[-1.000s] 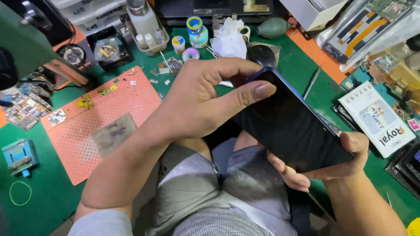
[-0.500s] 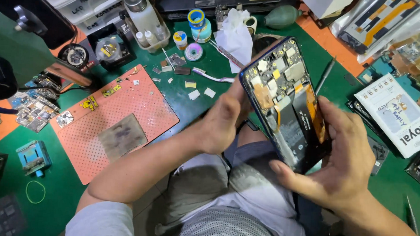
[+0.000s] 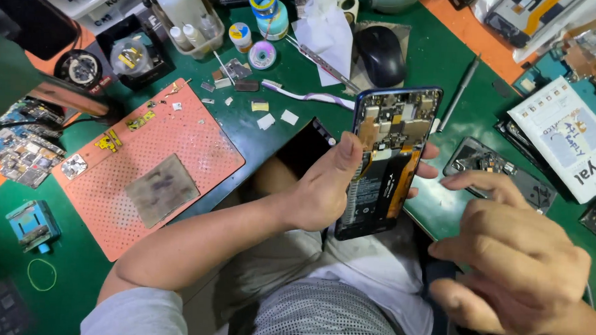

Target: Testing a mobile phone's charging function and reassembling internal components including the motherboard and ribbon cables.

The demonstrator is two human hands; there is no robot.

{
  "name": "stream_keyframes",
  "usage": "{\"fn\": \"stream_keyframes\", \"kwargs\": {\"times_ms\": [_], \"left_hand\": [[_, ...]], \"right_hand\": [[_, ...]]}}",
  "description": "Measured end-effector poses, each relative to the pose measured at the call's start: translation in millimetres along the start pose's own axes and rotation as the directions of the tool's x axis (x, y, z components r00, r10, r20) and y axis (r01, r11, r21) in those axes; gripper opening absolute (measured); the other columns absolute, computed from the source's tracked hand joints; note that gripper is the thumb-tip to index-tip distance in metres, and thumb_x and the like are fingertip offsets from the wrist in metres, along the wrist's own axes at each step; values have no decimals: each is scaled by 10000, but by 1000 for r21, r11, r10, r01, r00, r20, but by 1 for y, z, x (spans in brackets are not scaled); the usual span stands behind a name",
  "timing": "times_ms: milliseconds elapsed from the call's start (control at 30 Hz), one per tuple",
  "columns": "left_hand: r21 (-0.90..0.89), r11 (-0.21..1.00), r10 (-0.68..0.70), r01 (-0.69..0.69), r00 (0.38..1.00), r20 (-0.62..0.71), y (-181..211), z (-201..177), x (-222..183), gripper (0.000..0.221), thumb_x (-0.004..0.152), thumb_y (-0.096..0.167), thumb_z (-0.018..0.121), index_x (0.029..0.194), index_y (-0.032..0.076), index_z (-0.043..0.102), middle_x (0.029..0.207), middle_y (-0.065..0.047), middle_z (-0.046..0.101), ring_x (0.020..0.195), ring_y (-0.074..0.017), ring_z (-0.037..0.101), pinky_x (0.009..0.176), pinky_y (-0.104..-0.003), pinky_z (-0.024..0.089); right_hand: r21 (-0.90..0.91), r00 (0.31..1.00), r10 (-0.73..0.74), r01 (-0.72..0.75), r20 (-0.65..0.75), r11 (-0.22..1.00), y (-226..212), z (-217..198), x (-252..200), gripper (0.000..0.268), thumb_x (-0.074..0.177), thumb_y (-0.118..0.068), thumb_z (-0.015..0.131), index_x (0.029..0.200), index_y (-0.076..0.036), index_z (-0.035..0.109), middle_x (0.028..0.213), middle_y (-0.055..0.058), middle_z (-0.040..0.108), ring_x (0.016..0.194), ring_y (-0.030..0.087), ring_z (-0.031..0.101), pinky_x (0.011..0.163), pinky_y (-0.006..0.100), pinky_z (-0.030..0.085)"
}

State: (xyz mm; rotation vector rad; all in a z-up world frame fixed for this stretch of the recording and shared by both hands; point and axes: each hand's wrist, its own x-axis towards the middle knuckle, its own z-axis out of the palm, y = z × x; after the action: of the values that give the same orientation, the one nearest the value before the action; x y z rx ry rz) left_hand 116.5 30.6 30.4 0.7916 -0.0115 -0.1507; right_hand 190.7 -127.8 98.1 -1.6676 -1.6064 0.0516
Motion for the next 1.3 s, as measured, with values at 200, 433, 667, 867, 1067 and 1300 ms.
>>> {"fn": "stream_keyframes", "kwargs": {"times_ms": [200, 433, 667, 867, 1067, 1300], "left_hand": [[304, 938, 122, -167, 980, 160, -11, 0, -2, 714, 833, 556, 240, 1254, -20, 275, 1319, -163, 337, 1221, -257, 392, 1001, -383, 438], [352, 932, 36, -81, 991, 132, 2, 10, -4, 854, 759, 662, 298, 1307, 15, 194, 1301, -160, 359, 1218, -218, 377, 965, -356, 441], [657, 672, 222, -341, 940, 260, 2, 7, -2, 722, 903, 577, 169, 1362, 21, 141, 1436, -111, 229, 1299, -208, 345, 1129, -353, 297], [619, 733, 153, -283, 955, 255, 2, 12, -3, 745, 877, 588, 188, 1354, 20, 124, 1263, -103, 327, 1142, -181, 395, 982, -324, 398], [18, 998, -63, 62, 994, 87, -14, 7, -7, 821, 737, 609, 373, 1258, -23, 319, 1167, -190, 475, 1045, -230, 501, 929, -384, 442], [-112, 986, -116, 125, 990, 78, -7, 9, -11, 895, 671, 632, 434, 1267, -28, 332, 1194, -187, 460, 1035, -248, 510, 909, -441, 447]], "right_hand": [[137, 992, -124, 119, 24, 983, -1, 9, 7, 413, 749, -352, 418, 508, -22, 476, 466, 57, 286, 353, 162, 323, 783, 537, 475], [154, 987, -156, 149, 32, 977, 2, 11, 4, 400, 761, -350, 430, 526, -27, 459, 485, 45, 272, 370, 165, 309, 792, 551, 464], [144, 984, -169, 161, 48, 976, 4, 10, 3, 376, 763, -352, 455, 552, -41, 469, 505, 41, 267, 376, 171, 310, 779, 491, 439], [149, 988, -149, 141, 41, 979, 5, 8, 4, 380, 772, -361, 433, 571, -44, 486, 515, 46, 284, 389, 186, 324, 720, 430, 422], [18, 990, -135, 135, 40, 991, -5, -7, 6, 398, 738, -345, 440, 559, 7, 490, 492, 68, 305, 394, 170, 337, 733, 507, 503], [-43, 974, -212, 216, 82, 975, -3, -4, 7, 380, 758, -323, 489, 568, 5, 463, 524, 73, 384, 403, 181, 353, 772, 543, 496]]}}
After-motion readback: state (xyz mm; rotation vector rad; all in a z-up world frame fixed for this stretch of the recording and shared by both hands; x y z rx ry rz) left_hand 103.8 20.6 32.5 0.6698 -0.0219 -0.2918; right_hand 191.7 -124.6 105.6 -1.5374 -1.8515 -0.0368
